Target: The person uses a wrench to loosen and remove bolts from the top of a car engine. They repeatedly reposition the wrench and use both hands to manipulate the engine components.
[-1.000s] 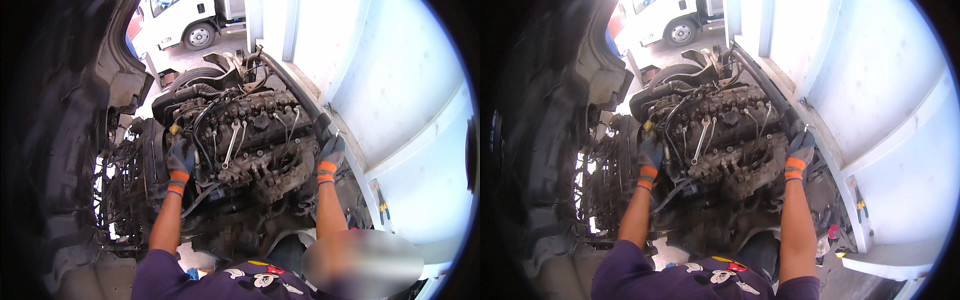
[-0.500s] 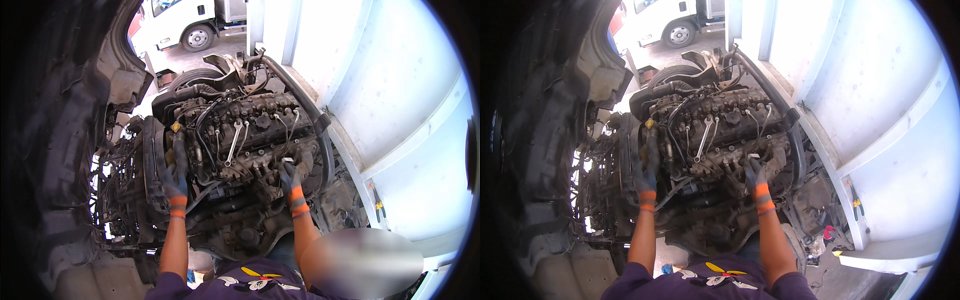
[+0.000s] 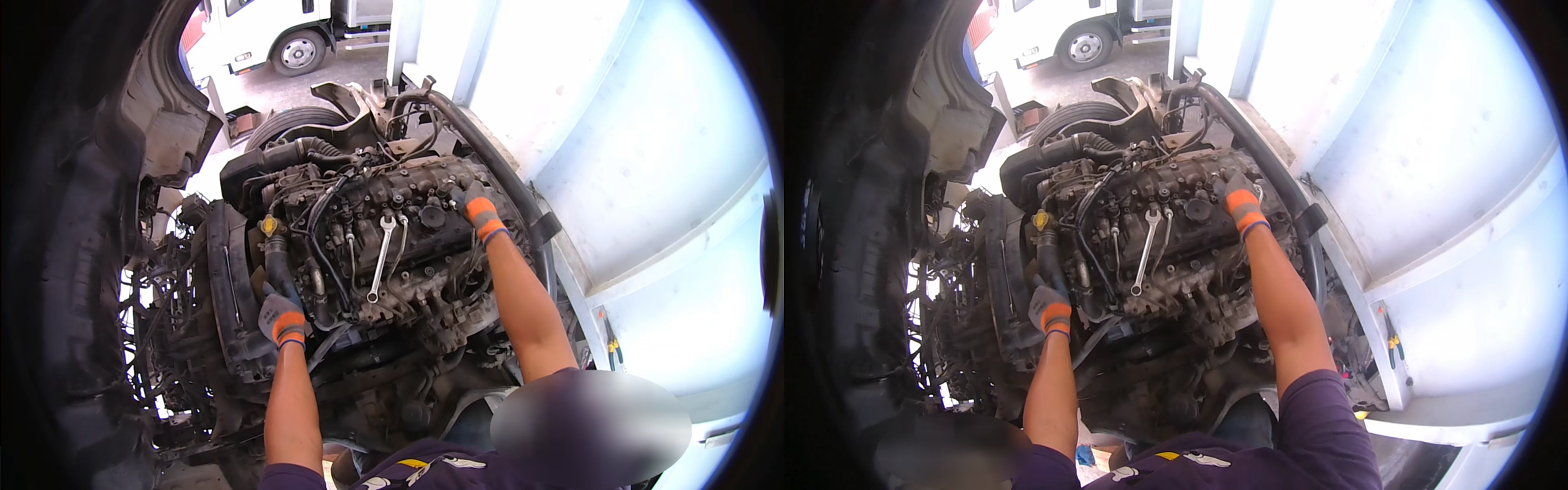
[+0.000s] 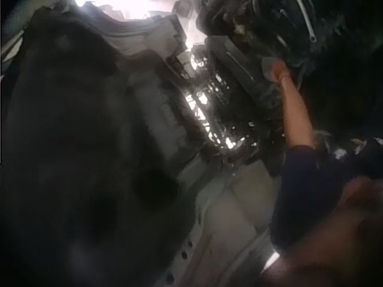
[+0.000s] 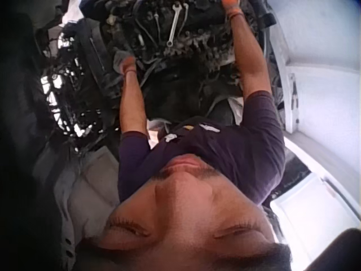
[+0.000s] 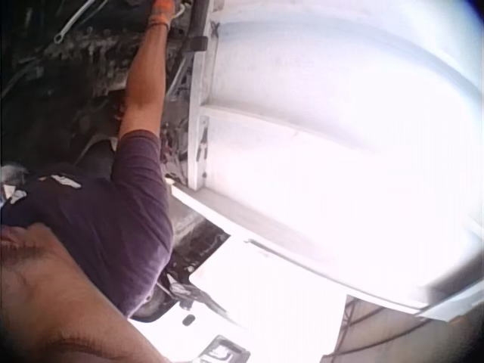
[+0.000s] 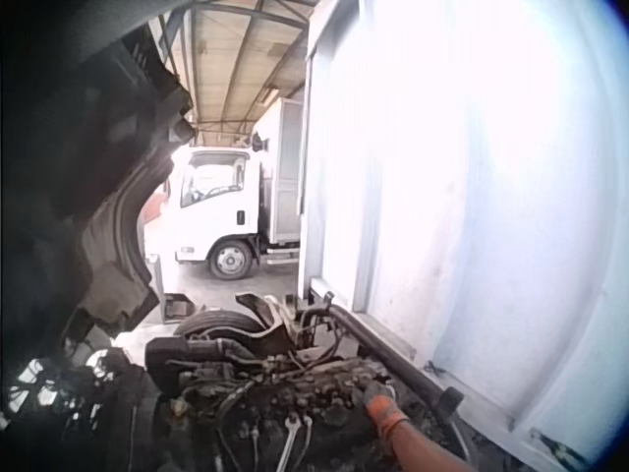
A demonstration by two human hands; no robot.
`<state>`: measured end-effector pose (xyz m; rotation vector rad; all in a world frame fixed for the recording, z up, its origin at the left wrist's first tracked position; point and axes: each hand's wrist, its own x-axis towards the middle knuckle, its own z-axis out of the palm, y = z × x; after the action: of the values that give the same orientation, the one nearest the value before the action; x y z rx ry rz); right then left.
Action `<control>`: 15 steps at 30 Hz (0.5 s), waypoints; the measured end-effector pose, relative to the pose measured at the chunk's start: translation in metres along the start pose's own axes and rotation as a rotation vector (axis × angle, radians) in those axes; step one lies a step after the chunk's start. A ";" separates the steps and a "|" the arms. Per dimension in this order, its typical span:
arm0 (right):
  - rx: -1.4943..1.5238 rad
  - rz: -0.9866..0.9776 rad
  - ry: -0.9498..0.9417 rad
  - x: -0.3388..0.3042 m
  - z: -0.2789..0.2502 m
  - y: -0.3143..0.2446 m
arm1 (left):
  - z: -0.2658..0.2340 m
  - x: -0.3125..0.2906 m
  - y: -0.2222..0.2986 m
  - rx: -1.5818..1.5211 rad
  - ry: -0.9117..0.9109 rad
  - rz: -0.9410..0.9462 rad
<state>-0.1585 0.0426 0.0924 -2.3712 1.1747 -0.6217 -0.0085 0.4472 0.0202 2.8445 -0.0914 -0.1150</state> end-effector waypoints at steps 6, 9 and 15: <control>-0.129 -0.161 -0.326 0.029 0.048 -0.008 | 0.015 0.004 0.001 0.011 0.077 0.042; -0.225 -0.188 -0.281 0.027 0.062 -0.008 | 0.013 0.004 0.006 0.024 0.073 0.036; -0.359 -0.176 -0.033 0.042 0.079 0.001 | 0.013 0.003 0.009 0.046 0.040 0.041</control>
<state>-0.0919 0.0209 0.0362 -2.7975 1.1517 -0.4540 -0.0066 0.4349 0.0106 2.8872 -0.1452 -0.0479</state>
